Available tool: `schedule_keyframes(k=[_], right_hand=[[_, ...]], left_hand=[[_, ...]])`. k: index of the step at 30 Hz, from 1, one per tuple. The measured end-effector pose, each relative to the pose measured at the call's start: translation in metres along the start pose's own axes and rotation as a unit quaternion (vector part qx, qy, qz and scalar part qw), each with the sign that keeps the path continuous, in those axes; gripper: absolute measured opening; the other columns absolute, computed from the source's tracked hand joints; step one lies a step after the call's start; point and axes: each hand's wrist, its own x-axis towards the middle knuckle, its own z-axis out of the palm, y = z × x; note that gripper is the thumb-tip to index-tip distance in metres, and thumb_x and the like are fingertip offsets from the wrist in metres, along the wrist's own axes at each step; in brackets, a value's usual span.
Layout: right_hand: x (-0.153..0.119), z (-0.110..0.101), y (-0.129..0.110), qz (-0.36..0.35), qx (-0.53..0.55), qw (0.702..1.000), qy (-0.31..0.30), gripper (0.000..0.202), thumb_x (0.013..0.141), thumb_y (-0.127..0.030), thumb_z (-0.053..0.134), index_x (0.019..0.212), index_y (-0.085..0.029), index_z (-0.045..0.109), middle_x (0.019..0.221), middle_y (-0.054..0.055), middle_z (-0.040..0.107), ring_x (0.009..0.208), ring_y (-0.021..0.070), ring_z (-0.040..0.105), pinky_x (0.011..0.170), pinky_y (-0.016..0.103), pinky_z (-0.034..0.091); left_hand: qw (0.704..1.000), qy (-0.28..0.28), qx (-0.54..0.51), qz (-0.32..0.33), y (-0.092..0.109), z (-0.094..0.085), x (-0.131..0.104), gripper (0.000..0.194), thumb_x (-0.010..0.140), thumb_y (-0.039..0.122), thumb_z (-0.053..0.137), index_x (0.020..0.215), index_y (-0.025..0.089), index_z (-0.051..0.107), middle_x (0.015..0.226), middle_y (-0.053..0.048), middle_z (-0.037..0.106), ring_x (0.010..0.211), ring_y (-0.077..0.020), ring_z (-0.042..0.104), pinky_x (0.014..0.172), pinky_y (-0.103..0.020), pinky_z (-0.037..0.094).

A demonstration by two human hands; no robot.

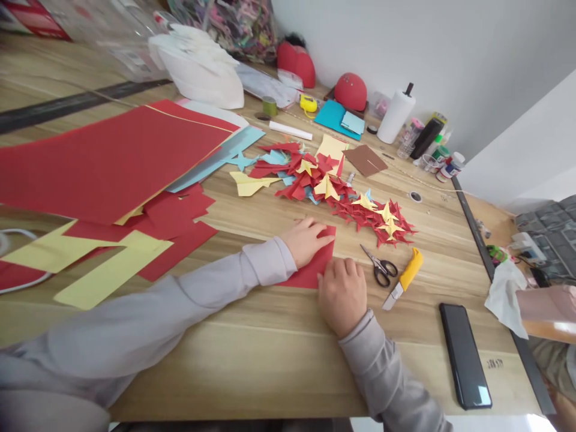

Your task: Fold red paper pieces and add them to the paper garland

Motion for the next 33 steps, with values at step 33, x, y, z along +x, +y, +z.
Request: schedule_keyframes(k=[33], right_hand=[[0.001,0.011,0.014,-0.012,0.030,0.999,-0.016,0.024,0.086,-0.018,0.042,0.093,-0.014,0.064,0.073,0.007,0.062,0.070,0.0184,0.053,0.060,0.029,0.037]], left_hand=[[0.994,0.053,0.012,-0.091,0.009,0.013,0.006,0.038,0.086,0.032,0.037,0.118,0.019,0.054,0.127,-0.015,0.048,0.108,-0.0291,0.044,0.081,-0.044,0.036]])
